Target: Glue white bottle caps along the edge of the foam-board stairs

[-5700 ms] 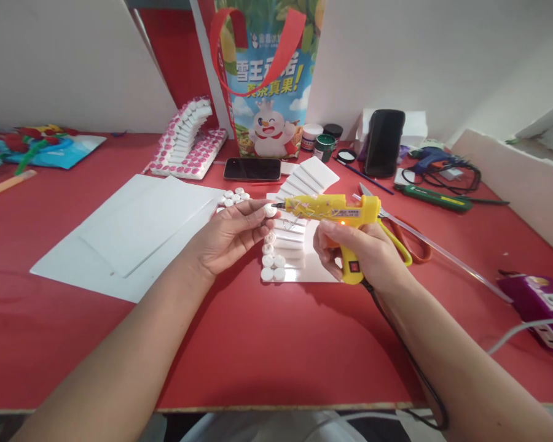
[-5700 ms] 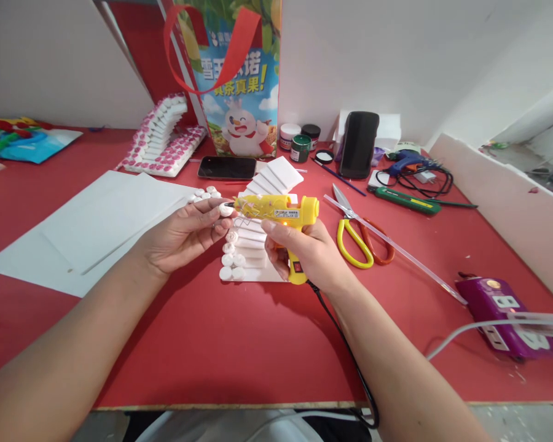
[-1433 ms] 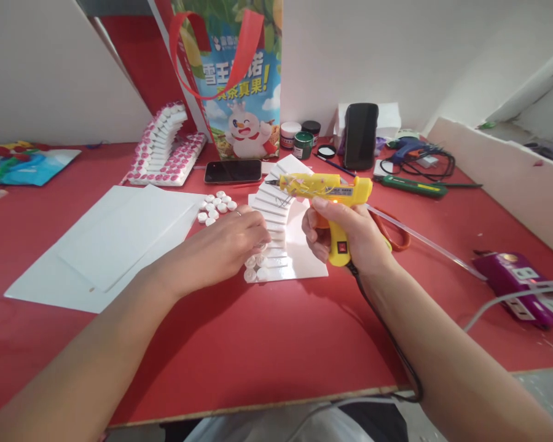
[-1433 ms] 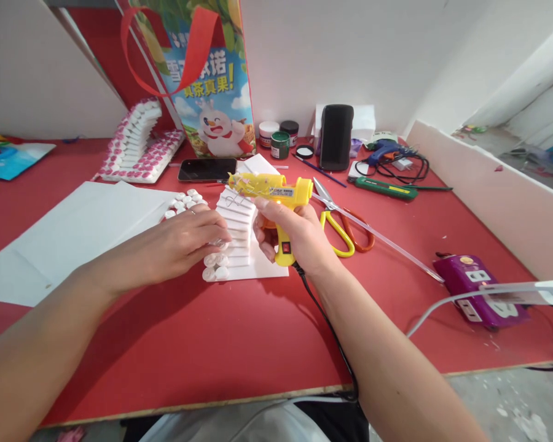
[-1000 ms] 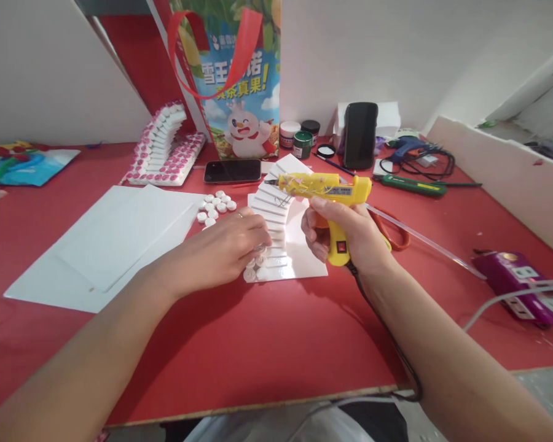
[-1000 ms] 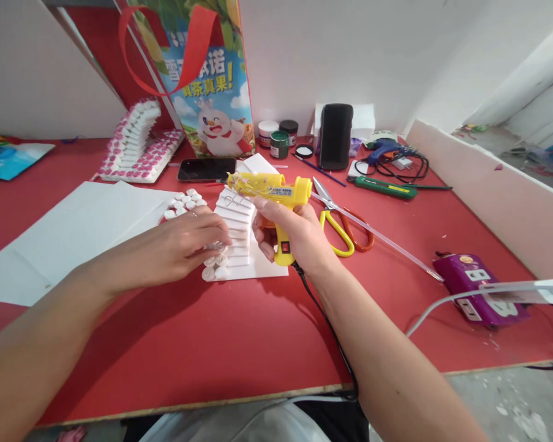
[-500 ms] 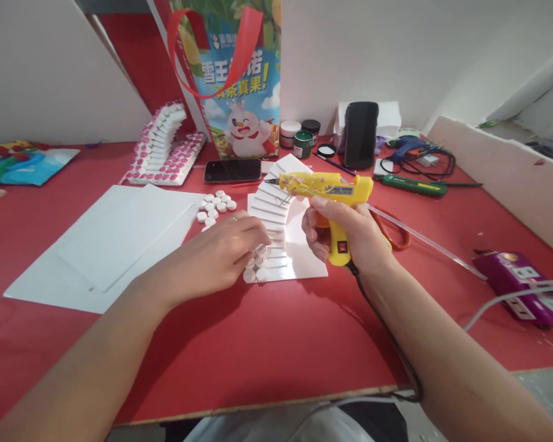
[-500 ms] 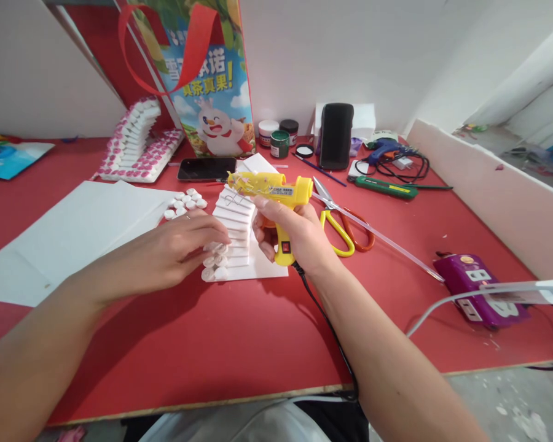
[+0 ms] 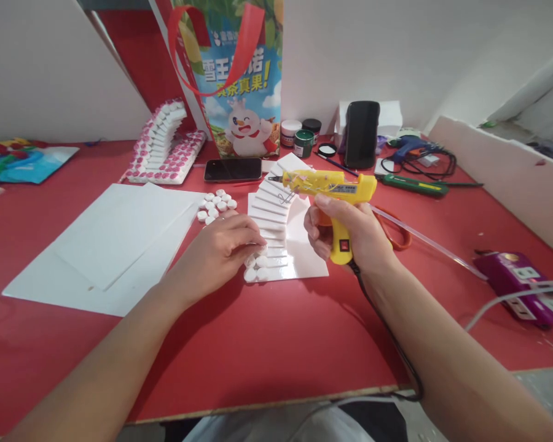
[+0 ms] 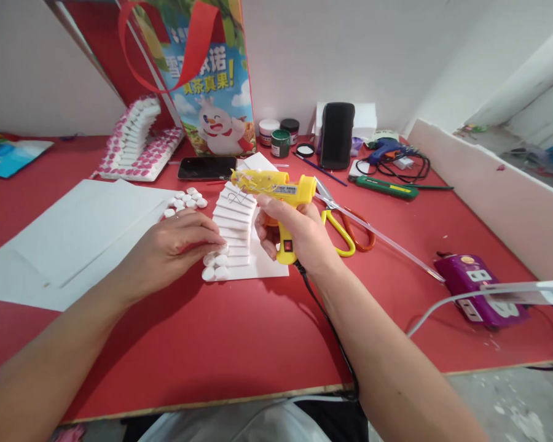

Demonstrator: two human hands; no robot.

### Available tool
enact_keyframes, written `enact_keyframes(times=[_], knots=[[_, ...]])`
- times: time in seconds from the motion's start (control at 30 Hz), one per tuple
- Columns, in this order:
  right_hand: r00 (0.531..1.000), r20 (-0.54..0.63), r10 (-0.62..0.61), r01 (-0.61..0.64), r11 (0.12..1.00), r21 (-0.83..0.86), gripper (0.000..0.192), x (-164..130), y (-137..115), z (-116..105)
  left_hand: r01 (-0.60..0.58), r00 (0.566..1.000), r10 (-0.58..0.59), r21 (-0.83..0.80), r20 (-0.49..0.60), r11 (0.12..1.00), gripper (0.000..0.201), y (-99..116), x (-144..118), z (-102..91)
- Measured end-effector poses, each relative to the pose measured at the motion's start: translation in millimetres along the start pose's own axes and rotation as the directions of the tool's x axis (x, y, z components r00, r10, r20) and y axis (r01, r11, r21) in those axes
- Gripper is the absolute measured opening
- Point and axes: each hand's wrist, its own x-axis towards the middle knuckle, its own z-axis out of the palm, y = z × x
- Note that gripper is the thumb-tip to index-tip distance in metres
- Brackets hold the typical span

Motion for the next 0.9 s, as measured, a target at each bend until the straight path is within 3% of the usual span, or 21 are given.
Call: enact_keyframes(times=[0.3,0.67,0.8,0.9], knots=[[1.000,-0.007,-0.002,0.002,1.000,-0.002,0.030,1.0,1.5,-1.4,-0.042,0.998,0.042,0.006,0.040,0.999,0.020,-1.6,0.5,0.4],[1.000,-0.019,-0.016,0.015,1.000,-0.015,0.030,1.5,2.7,-0.9,-0.123,0.987,0.109,0.124,0.115,0.985,0.025,2.5,7.0,-1.4],[0.999,-0.031,-0.011,0.011,1.000,-0.015,0.029,1.4,1.5,-0.6,-0.077,0.996,0.073,0.077,0.047,0.994,0.023,1.7,3.6,-2.0],[0.998,-0.055,-0.008,0.006,1.000,-0.028,0.032,1.0,0.8,-1.2,0.011,0.993,-0.005,0.052,-0.118,0.999,0.020,0.5,-1.0,-3.0]])
